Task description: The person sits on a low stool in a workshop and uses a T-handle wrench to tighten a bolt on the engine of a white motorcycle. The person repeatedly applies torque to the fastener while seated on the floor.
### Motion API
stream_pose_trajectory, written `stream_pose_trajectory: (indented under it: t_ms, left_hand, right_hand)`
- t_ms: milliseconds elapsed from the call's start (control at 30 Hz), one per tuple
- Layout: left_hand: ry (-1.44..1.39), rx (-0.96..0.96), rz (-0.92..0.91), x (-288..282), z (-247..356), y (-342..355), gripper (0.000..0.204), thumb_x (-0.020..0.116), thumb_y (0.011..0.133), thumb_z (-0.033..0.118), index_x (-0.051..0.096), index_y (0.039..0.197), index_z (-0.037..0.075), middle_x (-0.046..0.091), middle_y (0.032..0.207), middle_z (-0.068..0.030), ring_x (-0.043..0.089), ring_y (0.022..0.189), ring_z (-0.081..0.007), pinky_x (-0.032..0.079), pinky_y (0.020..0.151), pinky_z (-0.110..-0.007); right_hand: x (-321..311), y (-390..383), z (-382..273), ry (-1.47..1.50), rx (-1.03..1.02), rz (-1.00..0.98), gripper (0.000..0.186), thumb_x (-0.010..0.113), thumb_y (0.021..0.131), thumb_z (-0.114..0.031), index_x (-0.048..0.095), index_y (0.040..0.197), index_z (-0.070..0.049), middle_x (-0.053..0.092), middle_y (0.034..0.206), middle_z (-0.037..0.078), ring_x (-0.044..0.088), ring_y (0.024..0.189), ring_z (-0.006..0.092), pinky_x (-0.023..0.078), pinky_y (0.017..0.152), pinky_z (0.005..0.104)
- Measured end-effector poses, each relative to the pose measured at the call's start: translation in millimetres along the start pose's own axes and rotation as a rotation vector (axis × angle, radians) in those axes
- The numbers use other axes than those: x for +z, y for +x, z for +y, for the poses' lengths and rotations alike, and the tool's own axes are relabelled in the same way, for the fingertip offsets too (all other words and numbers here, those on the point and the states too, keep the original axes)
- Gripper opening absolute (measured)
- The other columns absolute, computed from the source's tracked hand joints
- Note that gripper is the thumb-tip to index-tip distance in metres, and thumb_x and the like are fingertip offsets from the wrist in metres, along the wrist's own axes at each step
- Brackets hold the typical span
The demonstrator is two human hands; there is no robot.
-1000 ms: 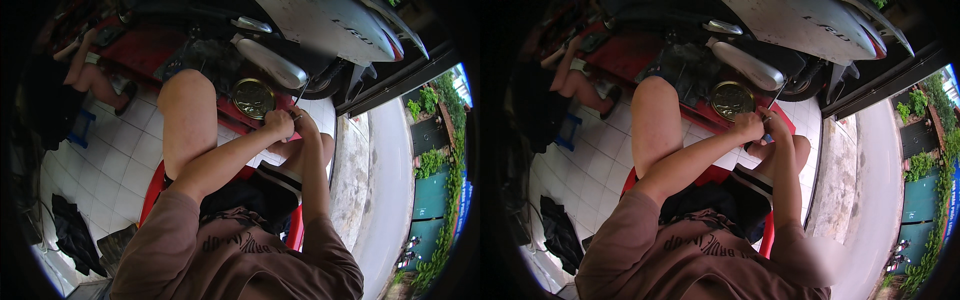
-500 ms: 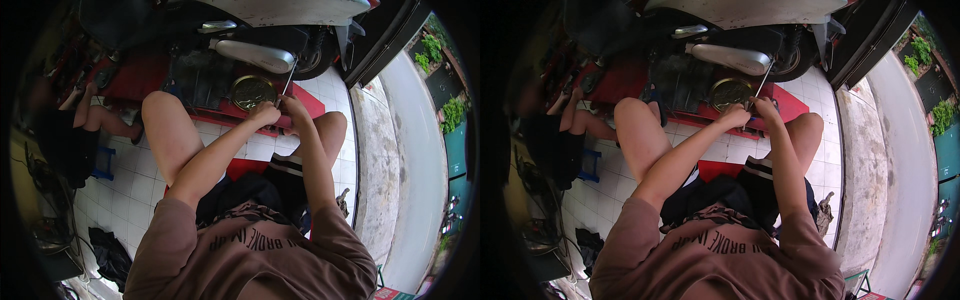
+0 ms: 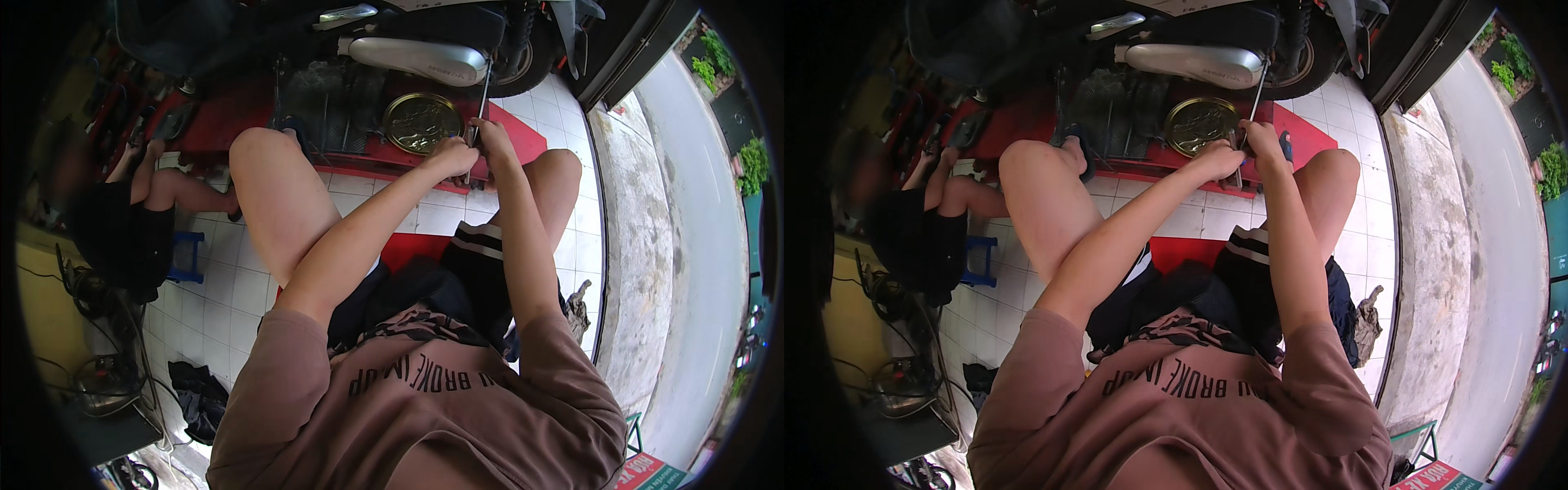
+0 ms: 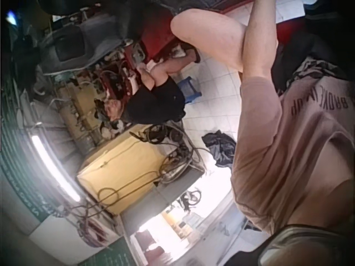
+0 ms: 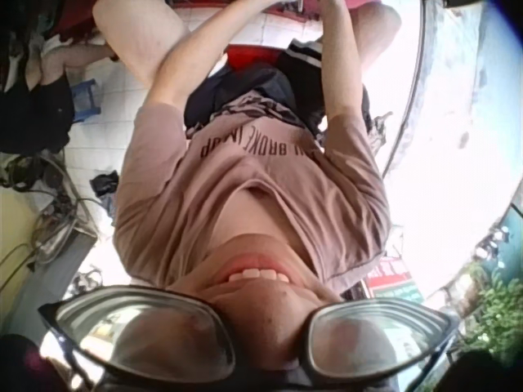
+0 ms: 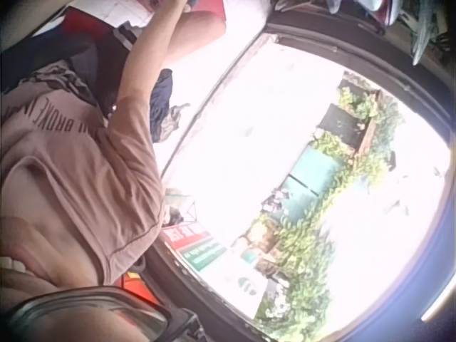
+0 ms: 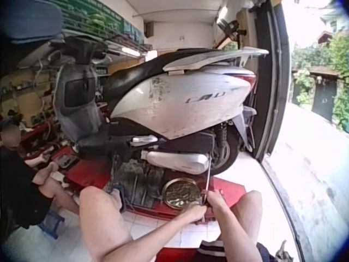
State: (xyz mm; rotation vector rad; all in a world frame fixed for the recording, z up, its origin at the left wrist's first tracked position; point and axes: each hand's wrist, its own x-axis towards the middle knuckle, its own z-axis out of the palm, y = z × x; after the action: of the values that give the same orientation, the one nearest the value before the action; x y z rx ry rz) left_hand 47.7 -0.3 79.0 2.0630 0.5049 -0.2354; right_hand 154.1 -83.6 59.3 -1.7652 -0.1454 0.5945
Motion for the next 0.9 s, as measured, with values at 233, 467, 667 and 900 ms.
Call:
stream_pose_trajectory:
  t_ms: [233,467,667,900]
  left_hand:
    - [0.271,0.327,0.279,27,17,-28,0.050,0.042,0.091,0.038,0.066,0.081,-0.005,0.064,0.072,-0.0244,0.064,0.073,-0.0415,0.051,0.070,-0.049]
    - [0.514,0.390,0.295,44,-3,-37,0.016,0.060,0.077,0.016,0.066,0.079,0.002,0.066,0.075,-0.0202,0.066,0.073,-0.0366,0.052,0.068,-0.048]
    - [0.678,0.464,0.121,61,-23,-32,0.022,0.059,0.078,0.022,0.067,0.085,0.003,0.067,0.082,-0.0180,0.066,0.079,-0.0345,0.052,0.072,-0.045]
    - [1.010,0.131,-0.279,53,-12,-37,0.038,0.057,0.084,0.038,0.066,0.108,0.010,0.066,0.107,-0.0137,0.061,0.106,-0.0291,0.048,0.086,-0.043]
  right_hand:
    - [-25,15,3,0.466,0.180,-0.199,0.024,0.052,0.092,-0.025,0.056,0.081,-0.004,0.055,0.064,0.005,0.051,0.053,0.0170,0.042,0.049,0.0310]
    - [-18,4,-10,0.726,0.287,-0.251,0.024,0.056,0.089,-0.024,0.048,0.072,-0.011,0.040,0.055,-0.003,0.035,0.046,0.0098,0.028,0.042,0.0247]
    - [-21,-1,-10,0.881,0.262,-0.270,0.029,0.053,0.091,-0.027,0.046,0.069,-0.010,0.032,0.051,-0.004,0.028,0.043,0.0077,0.020,0.039,0.0228]
    - [-16,-1,-12,0.855,0.292,-0.263,0.031,0.053,0.091,-0.030,0.046,0.068,-0.011,0.030,0.049,-0.005,0.025,0.041,0.0089,0.019,0.038,0.0240]
